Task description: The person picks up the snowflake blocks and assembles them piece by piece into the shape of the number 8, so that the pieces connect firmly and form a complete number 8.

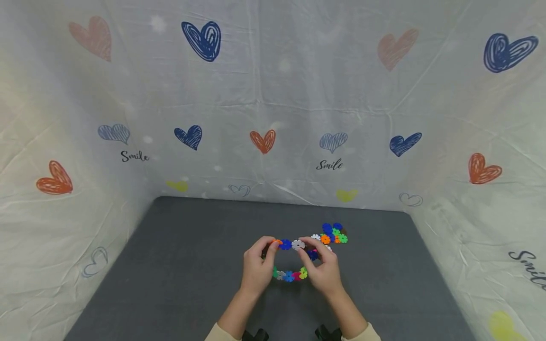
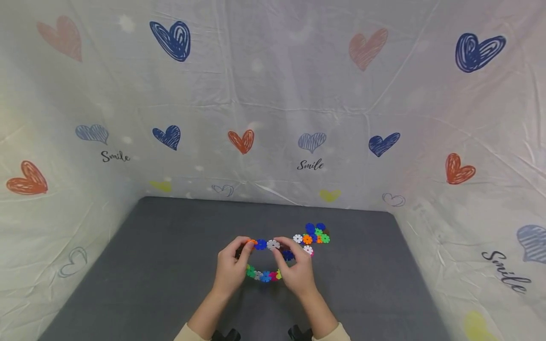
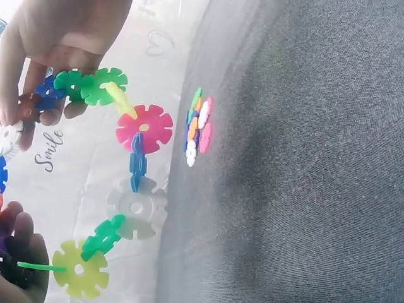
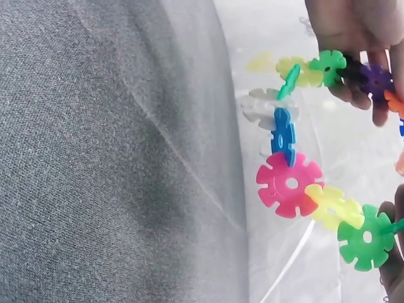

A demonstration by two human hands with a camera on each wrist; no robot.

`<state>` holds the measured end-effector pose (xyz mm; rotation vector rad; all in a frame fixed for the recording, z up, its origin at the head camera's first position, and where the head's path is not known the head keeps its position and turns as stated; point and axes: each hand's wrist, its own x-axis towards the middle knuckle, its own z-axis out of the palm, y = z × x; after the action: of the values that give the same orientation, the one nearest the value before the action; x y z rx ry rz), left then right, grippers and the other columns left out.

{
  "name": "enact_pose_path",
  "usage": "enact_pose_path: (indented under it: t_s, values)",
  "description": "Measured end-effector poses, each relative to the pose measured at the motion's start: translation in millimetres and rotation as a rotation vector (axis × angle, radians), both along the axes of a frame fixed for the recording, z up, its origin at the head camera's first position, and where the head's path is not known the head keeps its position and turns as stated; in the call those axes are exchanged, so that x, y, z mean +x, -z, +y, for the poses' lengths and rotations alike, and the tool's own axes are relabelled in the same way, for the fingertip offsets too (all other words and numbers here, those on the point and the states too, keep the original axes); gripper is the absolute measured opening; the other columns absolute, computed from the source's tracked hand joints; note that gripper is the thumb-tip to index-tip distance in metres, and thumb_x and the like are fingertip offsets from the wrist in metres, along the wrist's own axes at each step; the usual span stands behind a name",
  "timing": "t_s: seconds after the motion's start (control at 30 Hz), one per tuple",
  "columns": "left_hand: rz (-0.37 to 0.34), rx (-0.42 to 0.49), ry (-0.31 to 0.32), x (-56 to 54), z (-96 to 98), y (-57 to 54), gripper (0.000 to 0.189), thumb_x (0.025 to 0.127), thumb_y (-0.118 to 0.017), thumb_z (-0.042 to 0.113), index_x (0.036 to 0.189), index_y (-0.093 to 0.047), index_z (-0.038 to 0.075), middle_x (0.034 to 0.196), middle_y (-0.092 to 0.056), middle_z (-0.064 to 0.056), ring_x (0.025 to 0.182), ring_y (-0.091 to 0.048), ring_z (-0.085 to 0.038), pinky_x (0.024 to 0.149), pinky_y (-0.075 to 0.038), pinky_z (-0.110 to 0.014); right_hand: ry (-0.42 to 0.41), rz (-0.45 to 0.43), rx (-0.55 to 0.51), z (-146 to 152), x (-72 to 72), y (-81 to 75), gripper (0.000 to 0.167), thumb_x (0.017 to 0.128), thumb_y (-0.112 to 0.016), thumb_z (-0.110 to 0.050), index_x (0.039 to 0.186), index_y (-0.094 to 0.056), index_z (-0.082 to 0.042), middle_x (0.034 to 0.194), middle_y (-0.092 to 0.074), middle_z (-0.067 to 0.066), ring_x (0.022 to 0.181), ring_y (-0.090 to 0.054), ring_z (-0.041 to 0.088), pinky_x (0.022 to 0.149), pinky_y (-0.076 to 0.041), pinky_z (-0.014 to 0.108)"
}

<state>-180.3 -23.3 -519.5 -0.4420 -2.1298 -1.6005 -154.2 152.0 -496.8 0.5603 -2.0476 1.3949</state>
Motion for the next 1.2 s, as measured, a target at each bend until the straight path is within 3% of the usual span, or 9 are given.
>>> enact_pose_path:
  t_s: [0.23, 0.53, 0.67, 0.8, 0.9, 0.97, 1.07, 1.2]
  values:
    - [-0.043, -0.011, 0.032, 0.9, -0.2, -2.1, 0.009, 0.101, -0.063, 0.019, 0.096, -0.068, 0.014, 0.083, -0.067, -0.007, 0.069, -0.055, -0.007, 0.064, -0.053, -0.024, 0.002, -0.023, -0.01, 0, 1.6, -2.2, 0.03, 0.084, -0.07, 0.015, 0.113, -0.066, 0.008, 0.097, -0.071, 0.02, 0.08, -0.066, 0.027, 0.073, -0.056, 0.019]
    - [-0.091, -0.012, 0.06, 2.1, 2.3, -1.9, 0.011, 0.102, -0.061, 0.019, 0.095, -0.068, 0.015, 0.081, -0.063, 0.0, 0.067, -0.053, -0.007, 0.062, -0.051, -0.023, -0.041, -0.036, 0.001, 2, 1.1, -5.0, 0.027, 0.085, -0.069, 0.015, 0.112, -0.067, 0.008, 0.094, -0.071, 0.02, 0.073, -0.065, 0.025, 0.071, -0.056, 0.018]
    - [-0.098, 0.013, 0.043, 4.9, 9.9, -1.4, 0.013, 0.103, -0.06, 0.02, 0.094, -0.068, 0.014, 0.079, -0.061, 0.002, 0.064, -0.049, -0.006, 0.059, -0.048, -0.022, 0.03, 0.015, -0.009, -1, -6.0, 7.1, 0.025, 0.084, -0.071, 0.015, 0.108, -0.071, 0.007, 0.089, -0.074, 0.018, 0.066, -0.065, 0.024, 0.07, -0.055, 0.015]
    - [-0.135, 0.061, 0.004, 7.3, 16.9, 2.0, 0.015, 0.103, -0.06, 0.02, 0.093, -0.069, 0.014, 0.079, -0.063, -0.001, 0.064, -0.049, -0.006, 0.058, -0.046, -0.022, 0.147, 0.042, 0.008, -5, -13.3, 26.7, 0.025, 0.085, -0.074, 0.007, 0.11, -0.076, -0.001, 0.096, -0.077, 0.014, 0.074, -0.074, 0.021, 0.074, -0.056, 0.016]
    - [-0.179, 0.088, 0.001, 8.4, 18.2, 2.1, 0.015, 0.103, -0.06, 0.019, 0.092, -0.069, 0.013, 0.078, -0.064, -0.006, 0.063, -0.049, -0.006, 0.057, -0.045, -0.022, 0.18, 0.036, 0.023, -6, -12.8, 31.0, 0.026, 0.089, -0.074, 0.001, 0.114, -0.076, -0.006, 0.103, -0.077, 0.012, 0.083, -0.076, 0.02, 0.075, -0.057, 0.019]
    - [-0.21, 0.082, 0.008, 8.8, 17.7, 1.0, 0.015, 0.102, -0.06, 0.018, 0.092, -0.069, 0.013, 0.078, -0.064, -0.009, 0.062, -0.048, -0.006, 0.055, -0.044, -0.022, 0.18, 0.029, 0.027, -6, -12.6, 32.9, 0.026, 0.09, -0.073, -0.001, 0.115, -0.076, -0.008, 0.103, -0.077, 0.012, 0.076, -0.075, 0.018, 0.07, -0.058, 0.02]
    - [-0.256, 0.022, 0.011, 6.8, 15.9, -0.3, 0.015, 0.102, -0.06, 0.016, 0.091, -0.068, 0.011, 0.077, -0.064, -0.012, 0.061, -0.047, -0.007, 0.055, -0.042, -0.022, 0.164, -0.011, 0.055, -4, -13.1, 34.7, 0.026, 0.091, -0.073, -0.003, 0.117, -0.075, -0.007, 0.088, -0.077, 0.009, 0.062, -0.069, 0.015, 0.061, -0.056, 0.022]
    - [-0.38, -0.077, 0.015, 0.3, 12.8, 0.4, 0.021, 0.106, -0.053, 0.018, 0.091, -0.065, 0.008, 0.074, -0.061, -0.008, 0.059, -0.046, -0.009, 0.054, -0.041, -0.023, 0.12, -0.204, 0.082, -1, -15.5, 37.7, 0.025, 0.096, -0.07, -0.012, 0.12, -0.073, -0.009, 0.074, -0.069, 0.002, 0.057, -0.058, 0.008, 0.055, -0.053, 0.024]
